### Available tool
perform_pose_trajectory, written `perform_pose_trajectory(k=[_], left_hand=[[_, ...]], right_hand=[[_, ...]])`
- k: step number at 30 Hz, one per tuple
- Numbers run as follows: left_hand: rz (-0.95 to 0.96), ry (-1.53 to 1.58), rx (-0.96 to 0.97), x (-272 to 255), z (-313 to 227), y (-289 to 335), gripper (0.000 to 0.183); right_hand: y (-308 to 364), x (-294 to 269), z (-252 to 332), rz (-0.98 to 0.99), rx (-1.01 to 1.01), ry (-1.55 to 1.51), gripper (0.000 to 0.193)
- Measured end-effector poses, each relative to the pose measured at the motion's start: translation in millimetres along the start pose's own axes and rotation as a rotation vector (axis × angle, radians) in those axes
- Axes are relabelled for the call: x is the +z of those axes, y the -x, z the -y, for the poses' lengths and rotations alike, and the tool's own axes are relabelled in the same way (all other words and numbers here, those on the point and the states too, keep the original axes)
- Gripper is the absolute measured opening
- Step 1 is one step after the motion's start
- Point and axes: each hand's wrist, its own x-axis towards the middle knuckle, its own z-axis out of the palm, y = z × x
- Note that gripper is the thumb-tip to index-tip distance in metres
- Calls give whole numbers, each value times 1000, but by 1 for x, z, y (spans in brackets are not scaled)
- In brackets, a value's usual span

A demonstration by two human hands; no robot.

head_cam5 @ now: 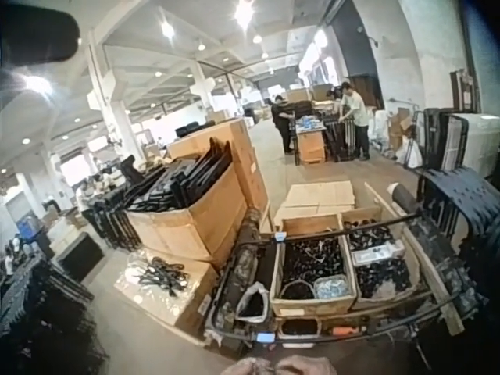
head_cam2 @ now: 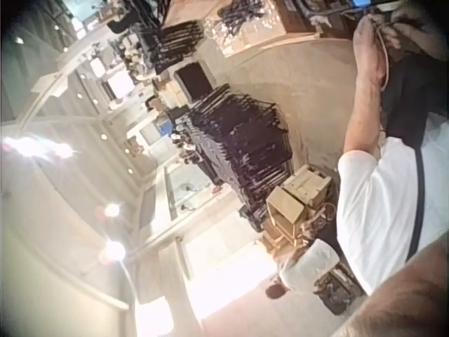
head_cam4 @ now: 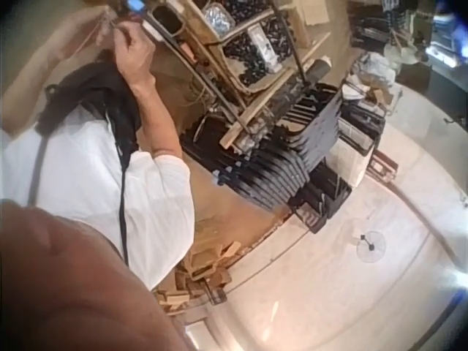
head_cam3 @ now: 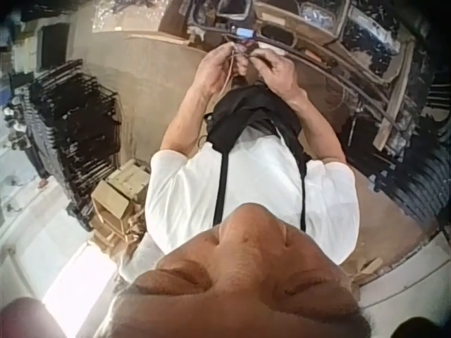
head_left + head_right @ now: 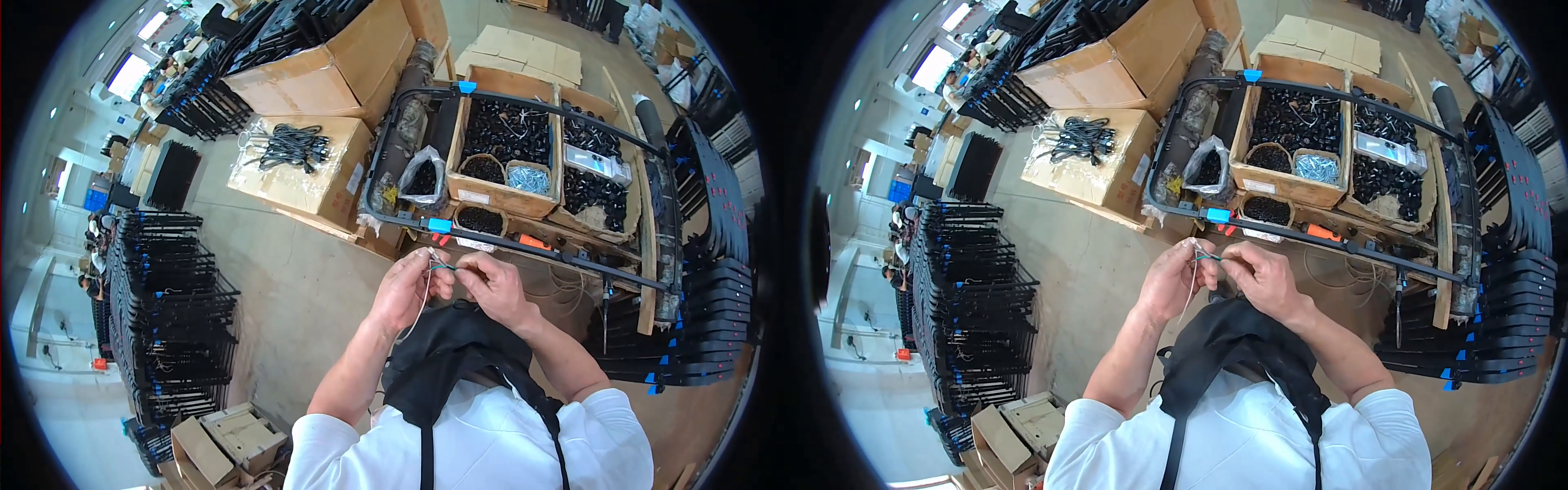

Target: Assembling a metal frame by attaching plastic components and securing them with screws using a power tool.

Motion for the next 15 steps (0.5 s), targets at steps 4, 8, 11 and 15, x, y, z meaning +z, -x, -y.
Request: perform_pose_trajectory(k=[4, 8, 11, 15], left_hand=[[-44, -36, 95, 1, 10, 12, 41], [48, -6, 11, -29, 13, 18, 47], [98, -4, -62, -48, 15, 19, 51], [214, 49, -113, -73, 12, 15, 50]], right_hand=[[-3, 6, 4, 65, 227, -125, 15], [-3, 14, -17, 217, 343, -409, 22], [-3, 18, -35, 381, 466, -668, 23], [-15, 27, -29, 506, 724, -952, 21]])
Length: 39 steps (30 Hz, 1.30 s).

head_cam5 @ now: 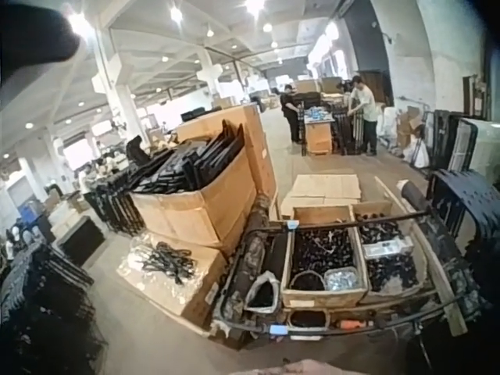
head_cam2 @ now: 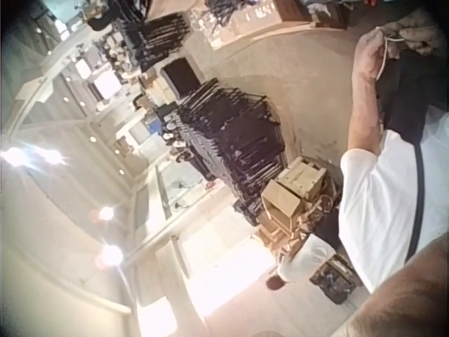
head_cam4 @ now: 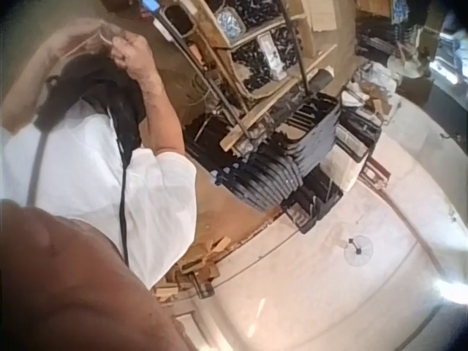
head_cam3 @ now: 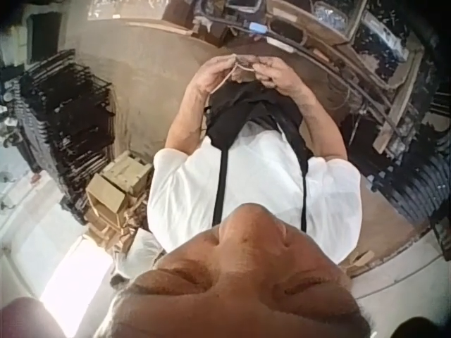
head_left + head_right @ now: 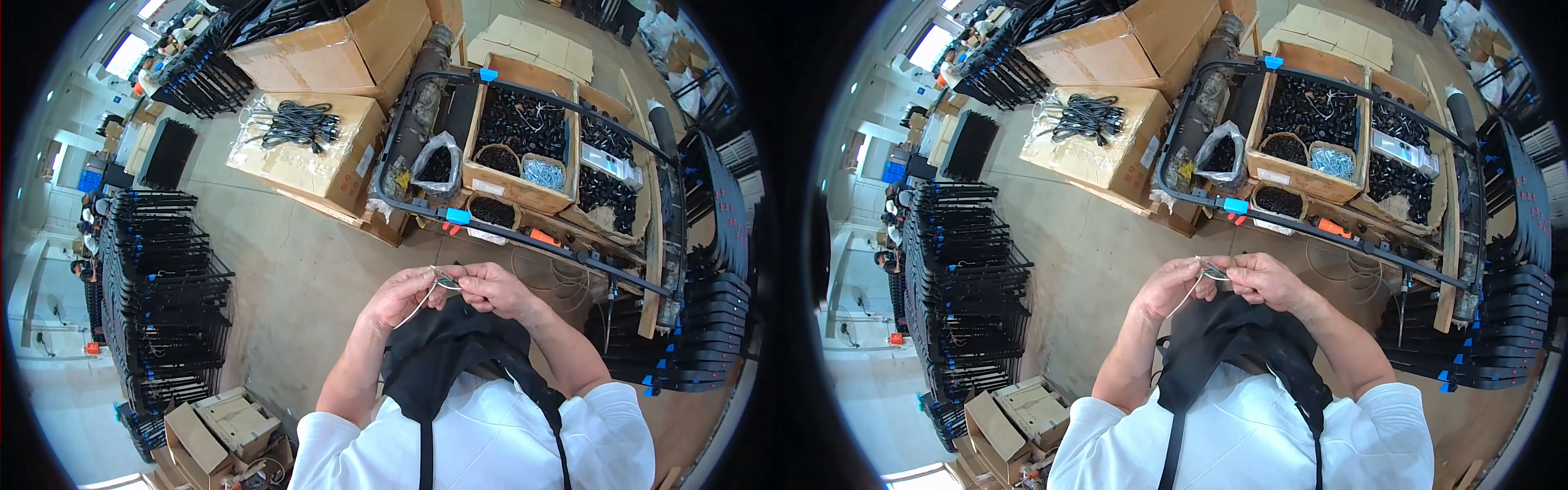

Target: Assembling a metal frame by attaching plastic components and securing them with screws using a power tool.

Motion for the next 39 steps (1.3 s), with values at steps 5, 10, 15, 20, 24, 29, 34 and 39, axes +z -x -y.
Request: perform_pose_trajectory(k=[5, 10, 15, 20, 24, 29, 34, 39], left_hand=[[-43, 63, -33, -20, 3, -7, 36], [-212, -194, -37, -68, 11, -9, 22], [-269, 46, 40, -98, 16, -9, 20], [-259, 335, -154, -124, 11, -14, 21], [-327, 90, -190, -152, 21, -19, 24], [-237, 69, -159, -183, 10, -45, 27], [-51, 156, -226, -217, -17, -76, 42], [138, 217, -346, -231, -35, -83, 52]], right_hand=[[-25, 8, -14, -135, 76, -62, 20], [-47, 18, -27, -218, 166, 58, 21], [-77, 25, -57, -346, 99, -40, 22], [-108, 25, -77, -465, 12, -23, 22], [-133, 26, -95, -642, -31, 335, 23], [-167, 9, -104, -671, -33, 63, 23], [-196, -5, -89, -702, -43, -127, 24], [-190, -19, -82, -547, 7, -262, 24]])
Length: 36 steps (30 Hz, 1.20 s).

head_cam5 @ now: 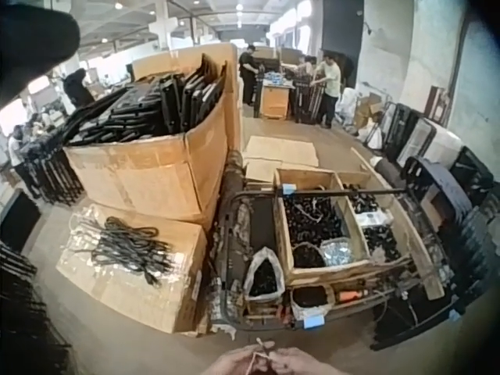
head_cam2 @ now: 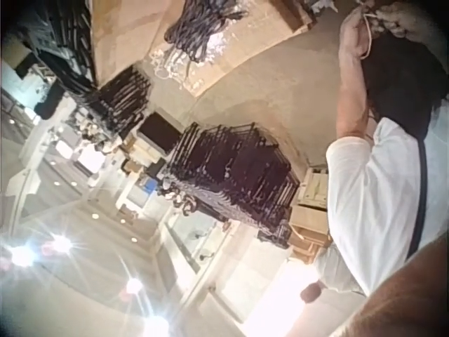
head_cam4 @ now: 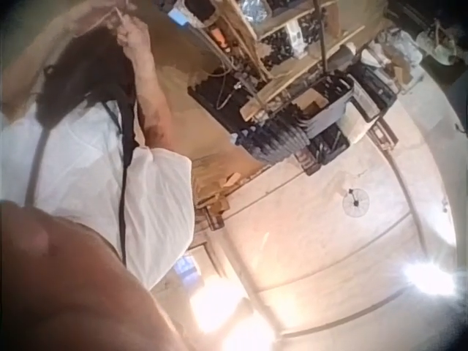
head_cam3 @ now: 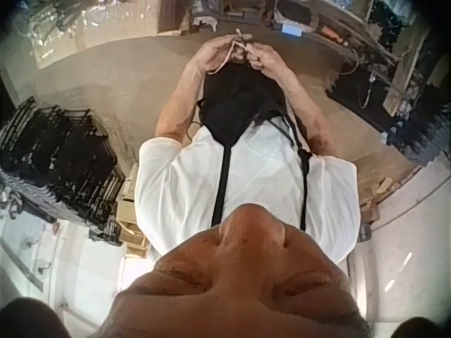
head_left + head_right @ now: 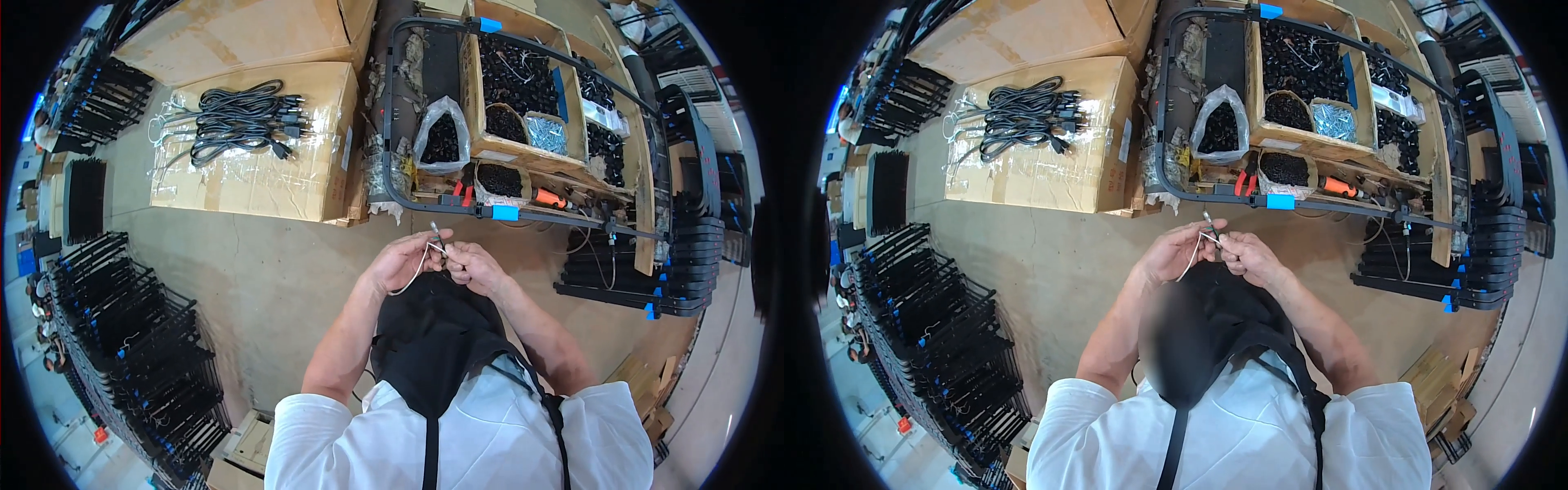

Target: Assembling a metal frame by attaching plastic components and securing them with screws using a power tool.

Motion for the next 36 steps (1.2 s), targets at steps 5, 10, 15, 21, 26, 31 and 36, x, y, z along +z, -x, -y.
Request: perform_pose_trajectory(k=[5, 10, 15, 21, 26, 31, 36], left_hand=[[33, 101, -190, 3, -10, -1, 59], [200, 317, -210, -9, -5, -7, 60], [-64, 63, 60, 6, 12, -2, 58], [-433, -72, 255, 21, 37, 3, 33], [-471, 61, 251, 18, 37, -5, 24], [-561, -163, 197, 30, 26, -5, 19], [-612, -197, 249, 24, 24, -4, 13]], right_hand=[[3, -16, 8, 167, 139, -3, 24], [1, -13, -2, 332, 119, -118, 24], [-1, 4, -12, 39, -146, -85, 22], [-7, 9, -21, -235, -343, 91, 16], [-4, 21, -16, -256, -367, 381, 20], [-1, 37, -1, -313, -311, 472, 27], [-17, 21, -14, -441, -219, 222, 31]])
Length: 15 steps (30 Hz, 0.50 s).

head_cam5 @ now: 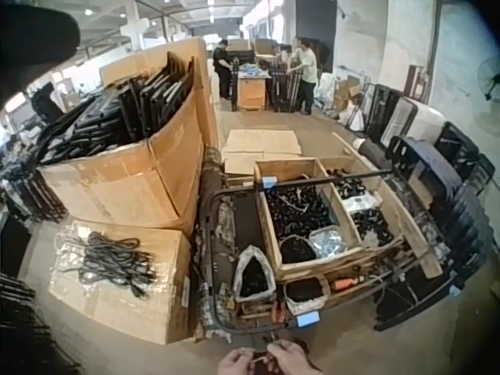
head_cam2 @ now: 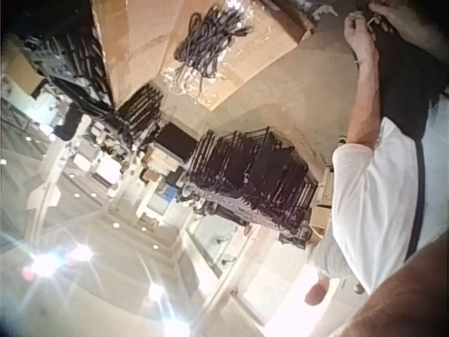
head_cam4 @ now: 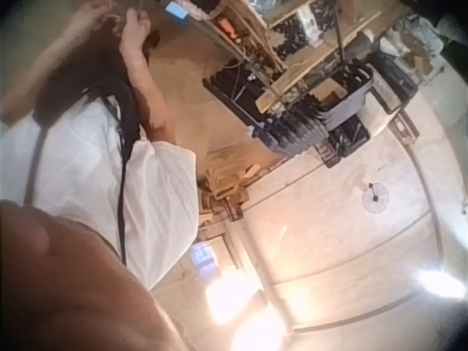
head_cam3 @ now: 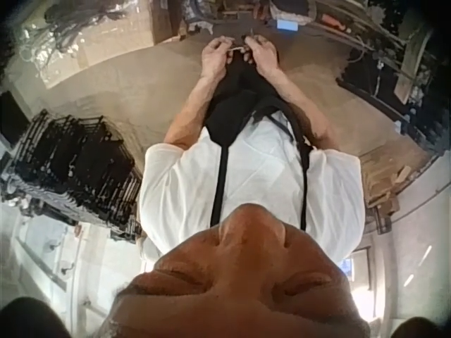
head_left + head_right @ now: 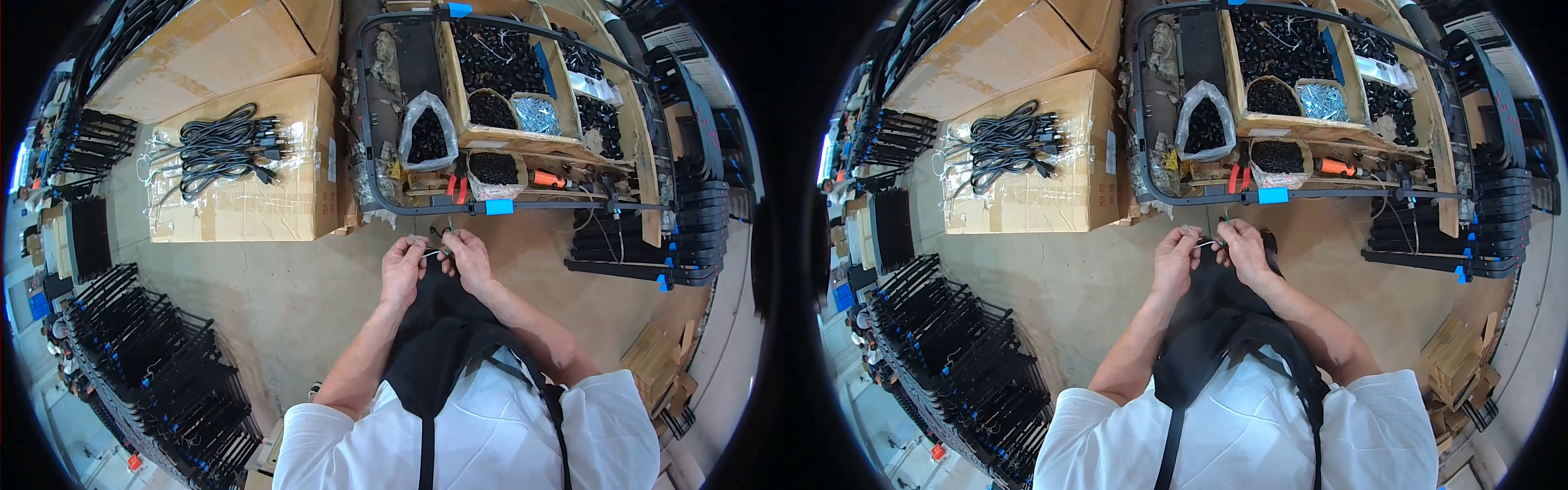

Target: Assembling a metal frame by attaching plastic components and securing them with screws using a power tool.

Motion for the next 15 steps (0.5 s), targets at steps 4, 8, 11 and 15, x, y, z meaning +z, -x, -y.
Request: perform_pose_trajectory(k=[4, 8, 11, 15], left_hand=[[61, -34, -38, -10, -1, -12, 11], [77, -84, -54, -12, -5, -24, 18], [145, -98, -54, -11, -10, -27, 27], [-18, -81, -22, -1, -4, -22, 27]], right_hand=[[8, 12, -8, -93, -145, 207, 41], [0, -10, -11, 178, -164, 494, 26], [9, 1, -8, 113, -308, 461, 29], [4, 4, -11, 67, -286, 335, 27]])
